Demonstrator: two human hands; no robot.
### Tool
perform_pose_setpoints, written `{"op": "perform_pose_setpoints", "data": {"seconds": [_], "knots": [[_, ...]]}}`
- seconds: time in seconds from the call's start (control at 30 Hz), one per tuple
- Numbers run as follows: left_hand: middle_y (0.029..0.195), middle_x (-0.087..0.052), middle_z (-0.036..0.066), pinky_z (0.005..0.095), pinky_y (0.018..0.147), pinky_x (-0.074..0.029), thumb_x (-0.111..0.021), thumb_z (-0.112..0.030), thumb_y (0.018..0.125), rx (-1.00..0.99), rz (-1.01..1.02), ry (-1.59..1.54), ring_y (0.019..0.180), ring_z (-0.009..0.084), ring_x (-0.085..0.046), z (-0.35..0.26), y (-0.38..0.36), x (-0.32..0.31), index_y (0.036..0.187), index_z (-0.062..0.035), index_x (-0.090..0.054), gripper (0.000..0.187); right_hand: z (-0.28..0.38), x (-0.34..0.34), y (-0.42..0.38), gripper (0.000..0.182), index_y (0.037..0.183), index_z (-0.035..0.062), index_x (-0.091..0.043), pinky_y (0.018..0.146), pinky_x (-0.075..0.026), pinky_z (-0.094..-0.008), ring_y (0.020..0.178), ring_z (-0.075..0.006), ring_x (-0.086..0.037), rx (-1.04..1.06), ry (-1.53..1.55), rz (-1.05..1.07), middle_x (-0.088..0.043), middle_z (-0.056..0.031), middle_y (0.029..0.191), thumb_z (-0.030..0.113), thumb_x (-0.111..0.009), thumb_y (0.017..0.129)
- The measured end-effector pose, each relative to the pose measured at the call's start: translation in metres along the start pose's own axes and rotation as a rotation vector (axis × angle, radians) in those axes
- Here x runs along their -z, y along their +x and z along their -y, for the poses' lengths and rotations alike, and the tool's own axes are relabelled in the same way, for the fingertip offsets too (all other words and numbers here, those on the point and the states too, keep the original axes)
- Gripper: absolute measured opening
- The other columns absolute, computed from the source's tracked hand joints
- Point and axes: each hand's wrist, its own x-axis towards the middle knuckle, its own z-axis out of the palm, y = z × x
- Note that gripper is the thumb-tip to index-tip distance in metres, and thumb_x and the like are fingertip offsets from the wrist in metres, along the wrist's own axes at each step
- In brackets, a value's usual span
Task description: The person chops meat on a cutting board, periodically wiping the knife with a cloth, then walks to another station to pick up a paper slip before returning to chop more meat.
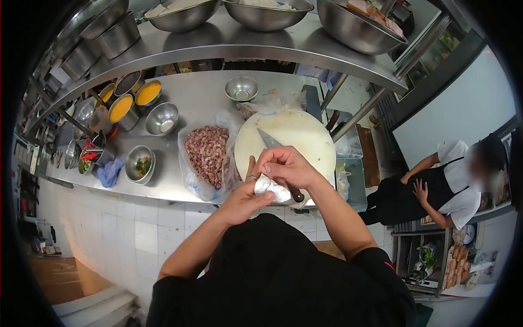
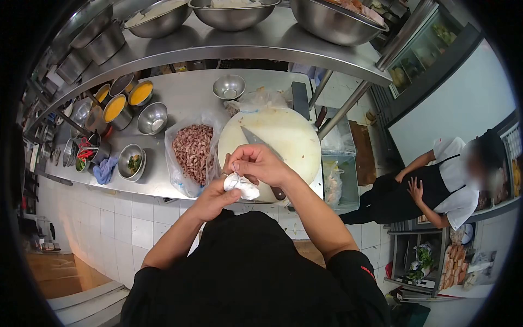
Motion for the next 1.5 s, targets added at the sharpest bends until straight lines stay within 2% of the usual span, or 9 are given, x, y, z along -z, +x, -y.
{"op": "perform_pose_setpoints", "data": {"seconds": [0.17, 0.3, 0.33, 0.5, 0.9, 1.03, 1.1, 1.23, 1.5], "knots": [[0.180, -0.012, 0.012, 0.0519, 0.130, -0.010, -0.059, -0.042, 0.109, -0.325, -0.254, 0.237, 0.165, 0.0352, 0.011, -0.019, 0.003, -0.004, 0.125, -0.0050, -0.074, 0.043, -0.072, -0.026, -0.001, 0.014, 0.113, 0.0080, -0.067, 0.051, -0.044, -0.0286, 0.068, -0.0076, -0.059, 0.157, 0.325, -0.117, -0.069, -0.0024, 0.093, 0.020, -0.069, 0.105], [0.173, -0.034, 0.013, 0.0476, 0.130, -0.014, -0.057, -0.041, 0.111, -0.260, -0.264, 0.213, 0.166, 0.0335, -0.005, -0.022, 0.010, 0.004, 0.123, -0.0042, -0.075, 0.043, -0.088, -0.056, -0.021, 0.014, 0.116, 0.0175, -0.063, 0.050, -0.042, -0.0258, 0.065, -0.0067, -0.054, -0.175, 0.978, -0.045, -0.065, 0.0031, 0.091, 0.020, -0.068, 0.104], [0.144, -0.067, 0.014, 0.0411, 0.117, -0.041, -0.059, -0.035, 0.111, -0.300, -0.457, 0.178, 0.145, 0.0272, -0.052, -0.018, 0.014, -0.007, 0.123, -0.0035, -0.075, 0.038, -0.088, -0.061, -0.022, 0.014, 0.116, 0.0201, -0.061, 0.049, -0.040, -0.0246, 0.063, -0.0057, -0.051, -0.239, 1.057, -0.089, -0.064, 0.0051, 0.090, 0.020, -0.068, 0.103], [0.088, -0.071, -0.003, 0.0225, 0.063, -0.051, -0.063, -0.030, 0.110, -0.116, -0.592, -0.063, 0.072, 0.0038, -0.059, 0.002, 0.022, -0.012, 0.125, -0.0023, -0.074, 0.033, -0.061, -0.074, -0.018, 0.006, 0.107, 0.0202, -0.063, 0.051, -0.037, -0.0183, 0.060, -0.0001, -0.047, -0.286, 0.993, -0.382, -0.062, 0.0095, 0.089, 0.019, -0.068, 0.104], [0.124, -0.074, 0.011, 0.0289, 0.087, -0.056, -0.049, -0.029, 0.116, -0.096, -0.579, -0.141, 0.100, 0.0115, -0.066, 0.028, 0.030, 0.009, 0.140, -0.0009, -0.061, 0.039, -0.075, -0.076, -0.015, 0.013, 0.112, 0.0130, -0.063, 0.055, -0.051, -0.0193, 0.066, -0.0053, -0.061, -0.299, 1.046, -0.475, -0.068, 0.0018, 0.090, 0.008, -0.069, 0.101], [0.096, -0.070, 0.004, 0.0293, 0.080, -0.055, -0.049, -0.027, 0.116, -0.155, -0.735, -0.068, 0.086, 0.0116, -0.064, 0.043, 0.031, 0.043, 0.126, 0.0002, -0.064, 0.033, -0.069, -0.041, -0.034, 0.017, 0.114, 0.0092, -0.062, 0.057, -0.056, -0.0300, 0.071, -0.0179, -0.072, -0.178, 0.194, -0.671, -0.075, -0.0108, 0.105, 0.011, -0.071, 0.099], [0.094, -0.069, 0.003, 0.0291, 0.078, -0.054, -0.049, -0.027, 0.116, -0.105, -0.747, -0.014, 0.085, 0.0116, -0.063, 0.053, 0.025, 0.060, 0.124, 0.0001, -0.064, 0.032, -0.071, -0.017, -0.049, 0.032, 0.122, 0.0068, -0.060, 0.066, -0.059, -0.0399, 0.069, -0.0278, -0.071, -0.043, -1.074, -0.752, -0.074, -0.0133, 0.105, 0.016, -0.074, 0.095], [0.093, -0.066, 0.001, 0.0294, 0.074, -0.054, -0.049, -0.027, 0.115, 0.005, -0.687, 0.112, 0.081, 0.0114, -0.061, 0.086, 0.042, 0.075, 0.127, -0.0015, -0.063, 0.031, -0.105, -0.001, -0.058, 0.042, 0.131, 0.0086, -0.058, 0.081, -0.059, -0.0520, 0.107, -0.0403, -0.067, -0.232, -1.311, -0.668, -0.064, -0.0194, 0.119, 0.021, -0.071, 0.093], [0.090, -0.073, 0.023, 0.0484, 0.080, -0.054, -0.065, -0.051, 0.102, 0.123, -0.751, 0.853, 0.090, 0.0377, -0.074, 0.002, 0.128, 0.073, 0.106, 0.0015, -0.071, 0.053, -0.109, 0.014, -0.066, 0.047, 0.134, 0.0110, -0.059, 0.086, -0.059, -0.0518, 0.110, -0.0409, -0.065, -0.319, -1.331, -0.610, -0.063, -0.0203, 0.121, 0.023, -0.071, 0.091]]}}
